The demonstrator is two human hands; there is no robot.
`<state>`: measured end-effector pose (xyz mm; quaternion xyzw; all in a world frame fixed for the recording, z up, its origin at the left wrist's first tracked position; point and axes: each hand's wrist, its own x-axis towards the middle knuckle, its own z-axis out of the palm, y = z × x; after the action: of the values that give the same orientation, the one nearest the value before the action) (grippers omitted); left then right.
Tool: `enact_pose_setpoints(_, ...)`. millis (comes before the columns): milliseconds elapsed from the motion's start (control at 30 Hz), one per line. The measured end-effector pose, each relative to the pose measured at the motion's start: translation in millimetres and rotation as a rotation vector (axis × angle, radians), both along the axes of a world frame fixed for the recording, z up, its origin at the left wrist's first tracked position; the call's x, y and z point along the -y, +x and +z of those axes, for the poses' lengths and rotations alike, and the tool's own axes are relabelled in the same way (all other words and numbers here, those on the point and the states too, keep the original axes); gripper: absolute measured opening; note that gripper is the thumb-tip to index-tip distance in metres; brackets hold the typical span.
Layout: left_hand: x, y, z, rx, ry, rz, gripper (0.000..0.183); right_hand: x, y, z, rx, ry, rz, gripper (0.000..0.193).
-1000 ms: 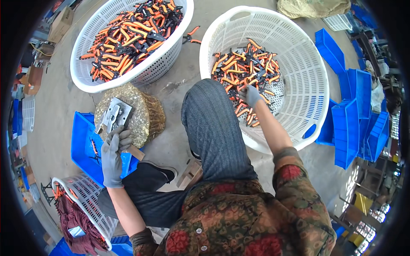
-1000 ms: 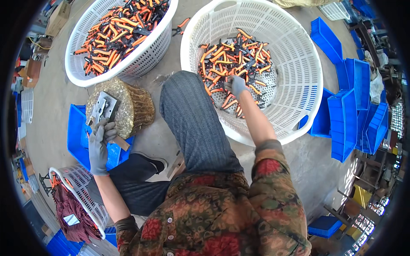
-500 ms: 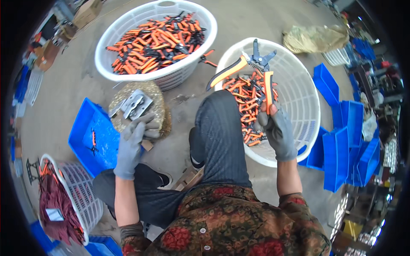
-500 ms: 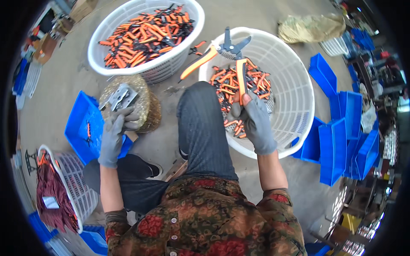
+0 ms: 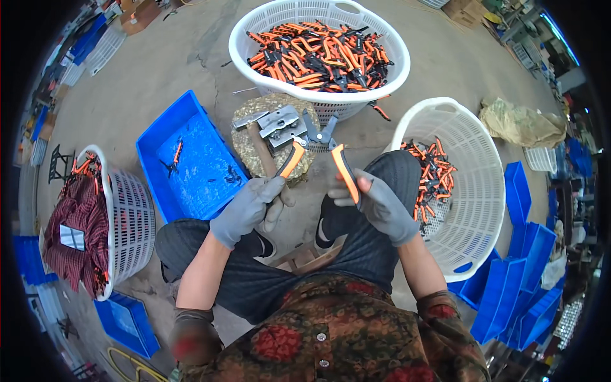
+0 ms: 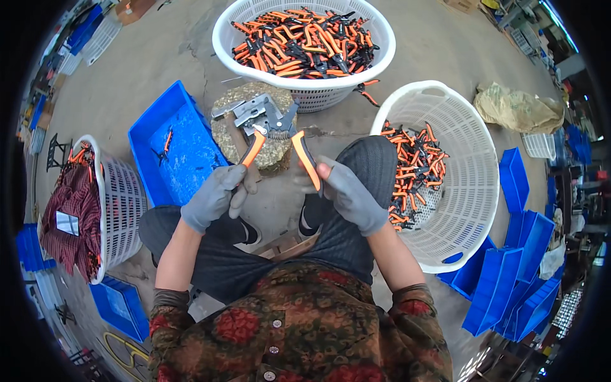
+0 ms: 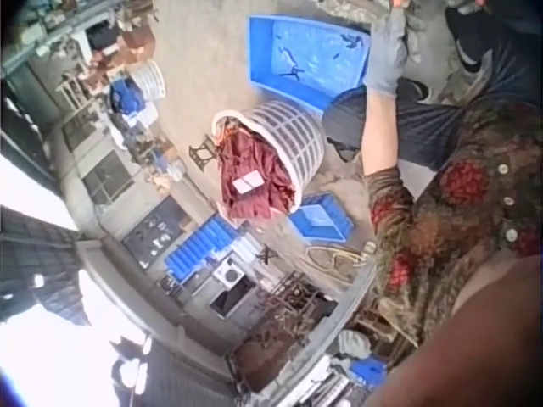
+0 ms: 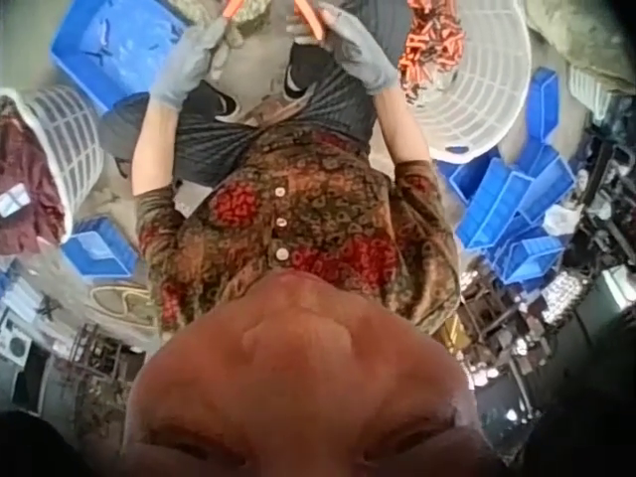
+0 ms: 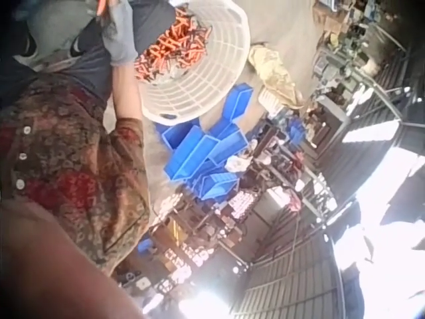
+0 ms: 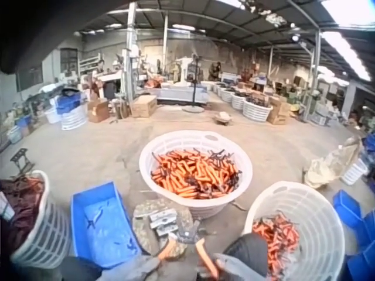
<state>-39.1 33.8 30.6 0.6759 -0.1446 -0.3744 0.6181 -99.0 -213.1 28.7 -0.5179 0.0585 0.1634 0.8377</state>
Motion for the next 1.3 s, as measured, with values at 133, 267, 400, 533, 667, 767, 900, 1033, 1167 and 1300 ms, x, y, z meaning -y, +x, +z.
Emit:
enact_pose_setpoints(133, 3.0, -10.5, -6.5, -0.062, 0.053, 0.008, 0.050, -32.9, 10.0, -28.7, 0.031, 0.176, -0.035, 0.049)
enact_pose_setpoints(267, 22.4, -22.9, -15.5, -0.044, -0.015, 0.026, 0.046, -54.5, 23.2, -63.9, 0.110, 0.877, 0.343, 0.048)
enact_pose_setpoints(400, 21.5, -29.0, -21.3, -0.271, -0.092, 0.054, 0.044, -67.5, 23.4, -29.1, -0.078, 0.294, 0.125, 0.049)
enact_pose_setpoints(533, -5.6, 5.5, -13.7, -0.267, 0.164, -0.224, 0.036, -71.5, 32.4, 0.9, -0.105, 0.433, -0.061, 0.049)
enact_pose_setpoints(667, -14.8, 15.3, -10.3, -0.052, -0.167, 0.005, 0.062, -43.3, 29.4, -29.1, -0.049, 0.334, 0.214, 0.054)
enact_pose_setpoints(767, -5.2, 15.8, -5.9, -0.014, -0.369, 0.088, 0.076, -55.8, 16.5, -34.0, -0.103, 0.326, 0.281, 0.055)
enact_pose_setpoints(900, 4.3, 14.1, -2.6, 0.014, -0.384, -0.046, 0.086, -76.7, 5.5, -8.0, -0.214, 0.470, 0.282, 0.055)
enact_pose_setpoints(1033, 5.0, 13.2, -1.3, -0.090, -0.484, -0.085, 0.084, -79.0, -1.7, -0.3, -0.230, 0.455, 0.273, 0.052)
enact_pose_setpoints(1167, 4.3, 6.9, 0.0, -0.177, -0.551, -0.070, 0.082, -73.3, -2.8, -24.2, -0.199, 0.475, 0.384, 0.049)
enact_pose_setpoints(1300, 0.3, 7.1, 8.6, -0.209, -0.431, 0.017, 0.068, -74.1, 1.1, -21.5, -0.157, 0.465, 0.504, 0.046)
